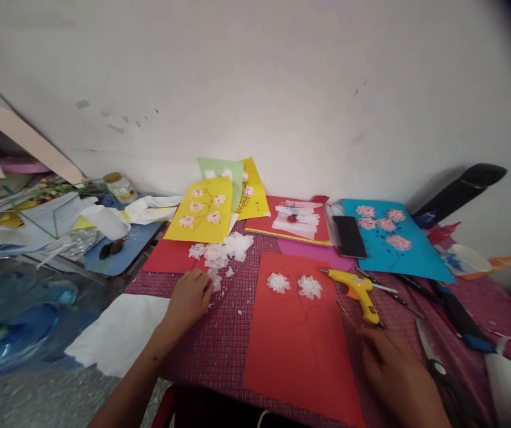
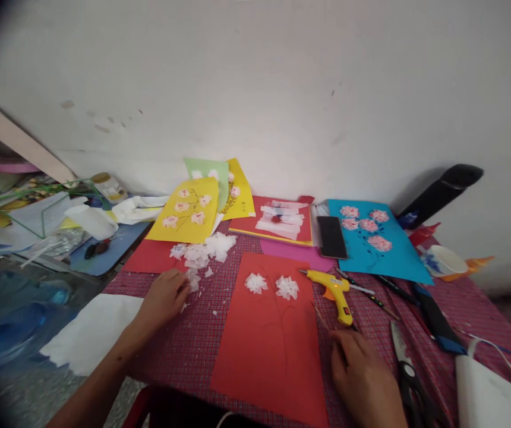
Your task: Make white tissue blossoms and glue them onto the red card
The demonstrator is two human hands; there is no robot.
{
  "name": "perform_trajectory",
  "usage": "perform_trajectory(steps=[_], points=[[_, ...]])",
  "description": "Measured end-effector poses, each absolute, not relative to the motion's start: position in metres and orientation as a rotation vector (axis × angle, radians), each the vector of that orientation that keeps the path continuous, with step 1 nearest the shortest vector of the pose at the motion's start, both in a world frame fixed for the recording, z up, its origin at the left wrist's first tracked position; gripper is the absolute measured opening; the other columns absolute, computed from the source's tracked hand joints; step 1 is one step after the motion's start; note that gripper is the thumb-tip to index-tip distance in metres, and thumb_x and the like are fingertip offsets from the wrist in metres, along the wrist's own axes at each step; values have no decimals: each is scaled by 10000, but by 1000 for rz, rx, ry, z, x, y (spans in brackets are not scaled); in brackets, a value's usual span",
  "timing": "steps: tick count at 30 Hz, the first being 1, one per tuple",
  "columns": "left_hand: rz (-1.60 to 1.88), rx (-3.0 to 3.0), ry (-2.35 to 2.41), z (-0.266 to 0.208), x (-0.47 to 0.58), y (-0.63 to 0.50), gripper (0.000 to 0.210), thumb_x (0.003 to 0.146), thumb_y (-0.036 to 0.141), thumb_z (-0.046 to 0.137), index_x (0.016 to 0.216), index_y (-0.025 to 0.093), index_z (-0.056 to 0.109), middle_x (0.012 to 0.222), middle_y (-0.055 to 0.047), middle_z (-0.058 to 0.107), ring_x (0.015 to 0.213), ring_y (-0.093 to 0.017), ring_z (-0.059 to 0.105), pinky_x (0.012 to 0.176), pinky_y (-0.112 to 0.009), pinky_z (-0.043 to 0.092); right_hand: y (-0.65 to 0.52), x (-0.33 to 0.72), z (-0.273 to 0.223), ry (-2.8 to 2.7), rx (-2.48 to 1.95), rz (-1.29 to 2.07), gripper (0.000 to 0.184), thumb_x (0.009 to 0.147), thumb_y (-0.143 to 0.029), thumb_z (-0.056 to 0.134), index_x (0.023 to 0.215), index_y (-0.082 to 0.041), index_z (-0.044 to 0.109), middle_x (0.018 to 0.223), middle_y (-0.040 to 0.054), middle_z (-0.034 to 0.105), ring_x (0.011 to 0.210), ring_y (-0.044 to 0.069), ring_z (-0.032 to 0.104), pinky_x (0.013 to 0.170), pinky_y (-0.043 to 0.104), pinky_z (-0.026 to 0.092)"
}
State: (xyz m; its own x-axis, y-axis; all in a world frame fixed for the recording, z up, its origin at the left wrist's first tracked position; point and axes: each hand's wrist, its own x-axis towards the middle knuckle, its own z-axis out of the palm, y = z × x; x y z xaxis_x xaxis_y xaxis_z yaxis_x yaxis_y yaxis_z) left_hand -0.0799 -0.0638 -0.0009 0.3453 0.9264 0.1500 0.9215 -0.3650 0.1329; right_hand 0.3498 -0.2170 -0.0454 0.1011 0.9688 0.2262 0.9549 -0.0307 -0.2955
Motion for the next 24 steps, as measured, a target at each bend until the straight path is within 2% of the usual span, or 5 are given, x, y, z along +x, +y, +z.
perform_trajectory(steps=[4,7,14,18,24], points=[[473,2545,1645,12,-85,-76,203,953,249,474,827,199,626,855,-60,662,843,-234,617,807,-357,465,-216,346,-47,-1873,-1989,62,225,914,-232,456,1010,-201,658,1060,127,728,970,277,693,882,414,535],[664,2535,1652,12,-93,-79,217,968,313,468,949,204,655,954,-70,699,918,-253,636,860,-379,470,-213,343,-42,-1892,-1967,49,231,918,-194,445,999,-181,661,1034,132,721,957,270,690,874,405,534],[680,2449,1652,-6,-97,-75,260,957,364,462,990,208,668,999,-69,728,945,-250,678,873,-368,509,-199,342,-32,-1906,-2065,-20,234,925,-152,452,1002,-174,671,1038,122,713,957,273,676,846,397,531],[737,2421,1604,-6,-83,-84,257,948,399,487,938,224,676,932,-45,735,870,-236,697,822,-353,533,-194,341,-30,-1935,-2105,-23,234,924,-123,456,999,-153,675,1022,131,703,944,277,671,833,396,527],[760,2398,1399,-12,-60,-106,198,958,377,523,920,252,672,895,-10,726,835,-199,692,779,-309,546,-193,348,-20,-1874,-2071,-13,200,968,-229,470,965,-179,663,979,113,695,926,258,653,844,376,501]])
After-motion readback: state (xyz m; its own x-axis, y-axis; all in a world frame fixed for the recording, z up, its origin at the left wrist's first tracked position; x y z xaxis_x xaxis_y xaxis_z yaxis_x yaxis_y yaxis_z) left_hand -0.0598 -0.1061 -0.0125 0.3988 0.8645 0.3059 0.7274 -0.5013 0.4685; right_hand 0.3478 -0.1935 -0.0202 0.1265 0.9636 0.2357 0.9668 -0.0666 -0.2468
